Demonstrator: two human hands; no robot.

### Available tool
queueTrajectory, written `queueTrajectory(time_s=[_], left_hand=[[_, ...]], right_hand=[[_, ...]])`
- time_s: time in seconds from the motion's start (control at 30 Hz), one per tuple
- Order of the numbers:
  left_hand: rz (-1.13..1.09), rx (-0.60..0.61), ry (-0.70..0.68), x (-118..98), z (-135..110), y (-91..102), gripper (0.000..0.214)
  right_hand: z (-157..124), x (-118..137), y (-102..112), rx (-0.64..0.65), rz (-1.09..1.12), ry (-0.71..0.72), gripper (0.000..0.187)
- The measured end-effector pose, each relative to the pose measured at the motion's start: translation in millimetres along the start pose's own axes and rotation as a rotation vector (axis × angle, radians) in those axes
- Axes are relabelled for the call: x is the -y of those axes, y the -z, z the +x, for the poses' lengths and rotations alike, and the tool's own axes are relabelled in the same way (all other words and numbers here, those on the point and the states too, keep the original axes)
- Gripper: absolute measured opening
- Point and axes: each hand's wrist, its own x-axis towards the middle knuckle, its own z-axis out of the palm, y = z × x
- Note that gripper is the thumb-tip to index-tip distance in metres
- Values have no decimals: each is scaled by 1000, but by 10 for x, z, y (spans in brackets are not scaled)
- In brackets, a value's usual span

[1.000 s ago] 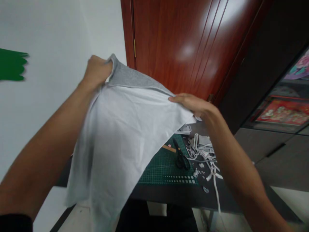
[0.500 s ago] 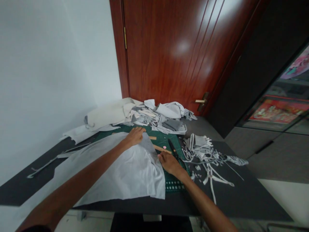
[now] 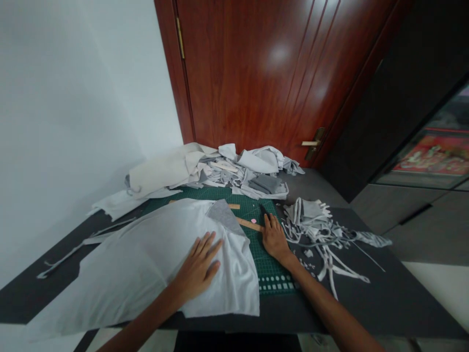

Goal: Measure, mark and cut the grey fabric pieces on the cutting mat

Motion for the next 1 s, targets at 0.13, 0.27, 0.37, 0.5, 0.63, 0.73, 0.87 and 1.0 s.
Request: queueTrajectory(time_s=[0.13,0.27,0.37,0.5,0.63,0.73,0.87,1.0], left_hand=[[4,20,-47,-10,-84,96,61],[7,32,-72,-34,-193,193,63],[2,29,-87,-10,-258,239,64],[-5,27,-129,159,-277,230,60],[-4,-42,-129,367,-73,169,48],[9,-60,-110,456,178,88,49],[55,-28,-22,535,414,-131,56],[67,-13,60,562,506,-352,58]], right_hand=[[144,-118,14,-11,29,3,61],[341,-264,33,-44,70,17,63],[457,-324,101,-81,118,68,60],[434,-235,220,-62,186,333,51],[338,-10,194,52,241,594,56],[365,134,76,102,283,608,56],[531,259,-81,109,282,552,49],[718,323,-159,99,267,480,49]])
